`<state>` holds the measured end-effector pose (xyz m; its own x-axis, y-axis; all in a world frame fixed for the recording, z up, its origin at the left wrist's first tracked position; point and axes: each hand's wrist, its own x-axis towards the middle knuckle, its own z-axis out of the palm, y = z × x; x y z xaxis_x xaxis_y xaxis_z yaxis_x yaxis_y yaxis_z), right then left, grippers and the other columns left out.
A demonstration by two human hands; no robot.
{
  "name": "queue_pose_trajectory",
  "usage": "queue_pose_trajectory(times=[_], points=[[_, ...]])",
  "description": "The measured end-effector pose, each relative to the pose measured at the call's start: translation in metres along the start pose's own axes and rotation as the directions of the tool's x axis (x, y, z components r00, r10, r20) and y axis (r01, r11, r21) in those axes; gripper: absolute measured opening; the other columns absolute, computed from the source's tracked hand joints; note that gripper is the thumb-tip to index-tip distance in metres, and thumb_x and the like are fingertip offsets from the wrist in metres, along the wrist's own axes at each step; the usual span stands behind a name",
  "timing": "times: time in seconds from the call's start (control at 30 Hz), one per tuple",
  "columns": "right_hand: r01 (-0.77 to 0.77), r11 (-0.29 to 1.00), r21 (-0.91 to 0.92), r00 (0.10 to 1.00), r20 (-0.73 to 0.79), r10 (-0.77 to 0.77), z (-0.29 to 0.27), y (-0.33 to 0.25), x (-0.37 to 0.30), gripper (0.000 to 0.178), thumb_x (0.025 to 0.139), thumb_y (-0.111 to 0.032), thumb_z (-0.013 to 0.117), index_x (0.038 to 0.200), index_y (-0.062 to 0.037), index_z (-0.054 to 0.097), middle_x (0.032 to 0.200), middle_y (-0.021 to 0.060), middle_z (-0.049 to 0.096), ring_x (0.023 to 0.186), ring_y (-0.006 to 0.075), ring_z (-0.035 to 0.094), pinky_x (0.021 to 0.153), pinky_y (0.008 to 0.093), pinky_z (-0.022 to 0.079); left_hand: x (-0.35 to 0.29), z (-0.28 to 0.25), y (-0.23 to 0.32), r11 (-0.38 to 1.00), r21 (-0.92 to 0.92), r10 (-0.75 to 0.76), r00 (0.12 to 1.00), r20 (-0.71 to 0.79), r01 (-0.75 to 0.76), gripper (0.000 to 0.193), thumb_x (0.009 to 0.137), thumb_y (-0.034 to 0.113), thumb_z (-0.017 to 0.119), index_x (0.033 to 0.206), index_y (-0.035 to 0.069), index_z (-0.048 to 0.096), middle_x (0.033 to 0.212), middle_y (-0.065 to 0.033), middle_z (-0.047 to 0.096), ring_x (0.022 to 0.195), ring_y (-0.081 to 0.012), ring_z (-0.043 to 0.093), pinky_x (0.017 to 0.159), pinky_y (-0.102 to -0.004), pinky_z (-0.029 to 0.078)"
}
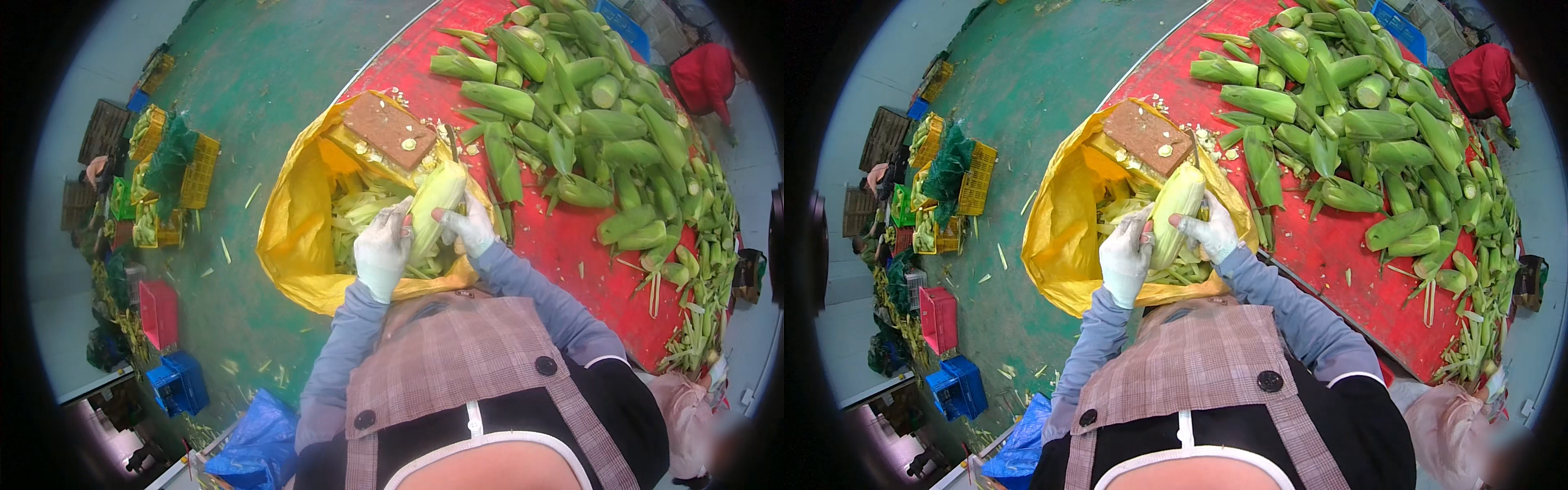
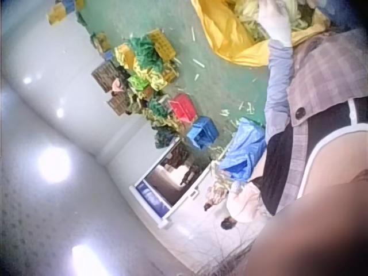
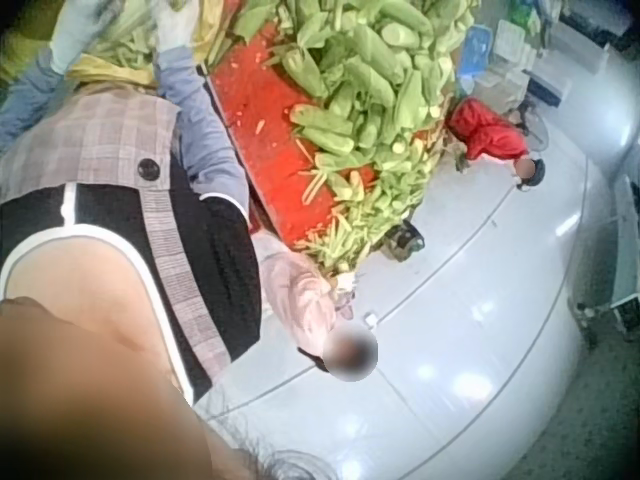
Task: The person peels corn cobs by hand, removing the green husks and silk. They use a knife to trim the ends of the cobs and place the cleaned corn into a red plastic basket. The person works at a red table in a busy processing area.
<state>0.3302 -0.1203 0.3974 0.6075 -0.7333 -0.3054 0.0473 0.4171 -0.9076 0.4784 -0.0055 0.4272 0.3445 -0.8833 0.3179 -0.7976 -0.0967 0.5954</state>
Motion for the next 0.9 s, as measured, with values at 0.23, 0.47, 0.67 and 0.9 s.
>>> queue_pose_trajectory(times=[0.23,0.47,0.67,0.9], points=[[-0.008,0.999,0.05,1.0,0.003,0.008,-0.003,0.001,-0.001,0.077,0.073,-0.034,0.086,0.131,0.0008,0.05,0.115,0.0101,0.062,0.105,0.0182,0.059,0.093,0.0327,0.048,0.003,-0.001,-0.01,0.965,-0.175,-0.183,0.979,0.094,0.197,0.029,0.085,0.014,0.064,0.114,0.007,0.065,0.096,-0.0148,0.068,0.087,-0.0342,0.067,0.075,-0.0395,0.054],[0.016,0.999,0.051,0.999,-0.041,-0.014,-0.005,0.017,0.007,0.078,0.069,-0.035,0.089,0.128,0.0004,0.052,0.115,0.011,0.062,0.104,0.019,0.06,0.092,0.0327,0.048,0.005,-0.004,0.008,0.991,0.104,0.079,0.994,0.07,-0.086,0.047,0.08,0.021,0.069,0.124,0.006,0.06,0.1,-0.0113,0.069,0.083,-0.0283,0.069,0.07,-0.0366,0.056],[0.119,0.993,0.014,0.986,-0.116,-0.117,0.001,0.026,0.007,0.08,0.067,-0.036,0.09,0.126,0.0009,0.052,0.111,0.0112,0.064,0.099,0.0185,0.062,0.086,0.0312,0.051,-0.001,0.003,0.007,0.978,0.204,0.013,0.994,0.108,-0.035,0.045,0.079,0.016,0.067,0.123,0.008,0.062,0.096,-0.0102,0.069,0.081,-0.025,0.069,0.065,-0.0346,0.056],[0.066,0.998,-0.015,0.997,-0.031,-0.067,-0.003,0.02,-0.002,0.085,0.068,-0.034,0.09,0.133,0.0025,0.049,0.113,0.0108,0.064,0.101,0.0178,0.062,0.089,0.0314,0.051,-0.005,0.007,-0.015,0.924,-0.276,-0.246,0.964,0.097,0.264,0.025,0.085,0.011,0.063,0.107,-0.001,0.061,0.086,-0.0163,0.064,0.079,-0.0334,0.063,0.074,-0.0351,0.05]])
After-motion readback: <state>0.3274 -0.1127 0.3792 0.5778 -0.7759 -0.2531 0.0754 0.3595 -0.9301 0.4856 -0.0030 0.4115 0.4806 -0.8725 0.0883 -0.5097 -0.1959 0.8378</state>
